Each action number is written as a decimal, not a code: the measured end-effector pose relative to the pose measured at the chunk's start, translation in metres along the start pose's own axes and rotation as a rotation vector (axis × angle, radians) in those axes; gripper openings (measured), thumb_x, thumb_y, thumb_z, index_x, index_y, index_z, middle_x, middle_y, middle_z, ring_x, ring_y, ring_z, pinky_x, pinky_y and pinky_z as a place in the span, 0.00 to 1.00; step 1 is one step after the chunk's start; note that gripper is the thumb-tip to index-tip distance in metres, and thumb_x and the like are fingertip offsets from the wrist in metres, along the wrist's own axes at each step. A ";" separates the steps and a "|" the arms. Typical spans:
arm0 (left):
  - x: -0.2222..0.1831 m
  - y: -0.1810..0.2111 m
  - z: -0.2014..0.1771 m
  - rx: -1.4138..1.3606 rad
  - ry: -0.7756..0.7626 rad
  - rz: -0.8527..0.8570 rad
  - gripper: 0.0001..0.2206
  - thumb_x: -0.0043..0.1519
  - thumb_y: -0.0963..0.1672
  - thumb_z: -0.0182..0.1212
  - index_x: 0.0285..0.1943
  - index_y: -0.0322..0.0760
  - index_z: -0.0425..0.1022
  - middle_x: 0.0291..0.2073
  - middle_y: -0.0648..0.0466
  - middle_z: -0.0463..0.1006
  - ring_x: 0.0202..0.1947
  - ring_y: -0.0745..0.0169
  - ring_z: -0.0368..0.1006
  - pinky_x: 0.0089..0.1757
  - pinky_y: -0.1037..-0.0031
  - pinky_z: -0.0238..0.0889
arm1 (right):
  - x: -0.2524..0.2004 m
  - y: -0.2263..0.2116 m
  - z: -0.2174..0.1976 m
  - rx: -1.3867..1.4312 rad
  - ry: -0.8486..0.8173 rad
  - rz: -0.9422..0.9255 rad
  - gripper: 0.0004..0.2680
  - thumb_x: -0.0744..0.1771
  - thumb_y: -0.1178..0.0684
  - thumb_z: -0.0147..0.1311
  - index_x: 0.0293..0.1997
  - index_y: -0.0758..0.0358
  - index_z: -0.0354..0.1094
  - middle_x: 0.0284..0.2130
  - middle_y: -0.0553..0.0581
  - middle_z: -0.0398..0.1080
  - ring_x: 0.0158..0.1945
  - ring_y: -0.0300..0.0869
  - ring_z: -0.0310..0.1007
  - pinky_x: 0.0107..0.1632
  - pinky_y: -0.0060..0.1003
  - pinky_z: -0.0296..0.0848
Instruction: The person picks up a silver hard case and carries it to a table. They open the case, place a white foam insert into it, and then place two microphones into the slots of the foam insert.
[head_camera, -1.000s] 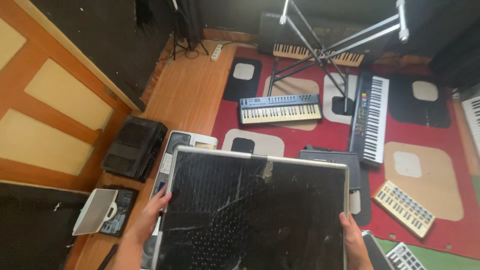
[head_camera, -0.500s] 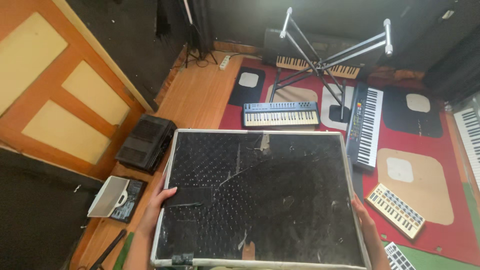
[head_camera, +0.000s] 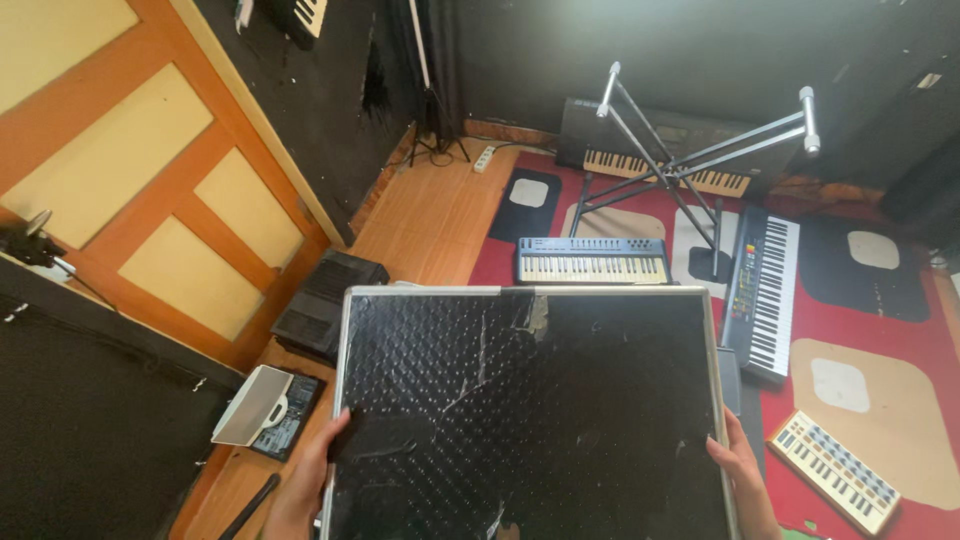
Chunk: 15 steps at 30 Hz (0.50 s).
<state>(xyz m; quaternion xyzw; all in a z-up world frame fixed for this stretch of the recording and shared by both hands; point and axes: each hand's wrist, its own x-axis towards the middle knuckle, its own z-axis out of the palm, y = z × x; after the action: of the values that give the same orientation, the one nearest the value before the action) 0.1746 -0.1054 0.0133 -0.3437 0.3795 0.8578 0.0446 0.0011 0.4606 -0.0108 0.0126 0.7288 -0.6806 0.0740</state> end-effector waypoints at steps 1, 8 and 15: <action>-0.001 0.002 -0.004 0.008 0.003 0.079 0.32 0.62 0.50 0.56 0.74 0.29 0.62 0.58 0.35 0.74 0.47 0.46 0.77 0.42 0.60 0.74 | 0.006 0.007 0.003 0.019 -0.016 0.004 0.30 0.63 0.48 0.50 0.76 0.62 0.49 0.68 0.59 0.59 0.71 0.42 0.55 0.68 0.38 0.51; -0.001 0.029 -0.052 0.026 0.034 0.280 0.36 0.57 0.46 0.56 0.78 0.46 0.51 0.63 0.45 0.72 0.54 0.52 0.77 0.50 0.62 0.71 | 0.052 0.060 0.052 0.235 -0.170 0.030 0.29 0.63 0.51 0.51 0.75 0.64 0.51 0.65 0.62 0.62 0.68 0.48 0.60 0.65 0.44 0.58; -0.036 0.027 -0.123 -0.182 0.125 0.073 0.34 0.57 0.47 0.57 0.76 0.38 0.59 0.54 0.40 0.77 0.48 0.47 0.78 0.46 0.56 0.72 | 0.063 0.084 0.104 0.158 -0.290 0.069 0.29 0.66 0.48 0.48 0.78 0.64 0.47 0.72 0.58 0.57 0.73 0.42 0.56 0.68 0.37 0.53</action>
<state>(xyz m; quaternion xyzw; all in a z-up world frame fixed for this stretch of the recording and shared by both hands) 0.2611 -0.2016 -0.0061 -0.3853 0.3142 0.8667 -0.0418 -0.0413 0.3581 -0.1084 -0.0547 0.6539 -0.7275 0.2004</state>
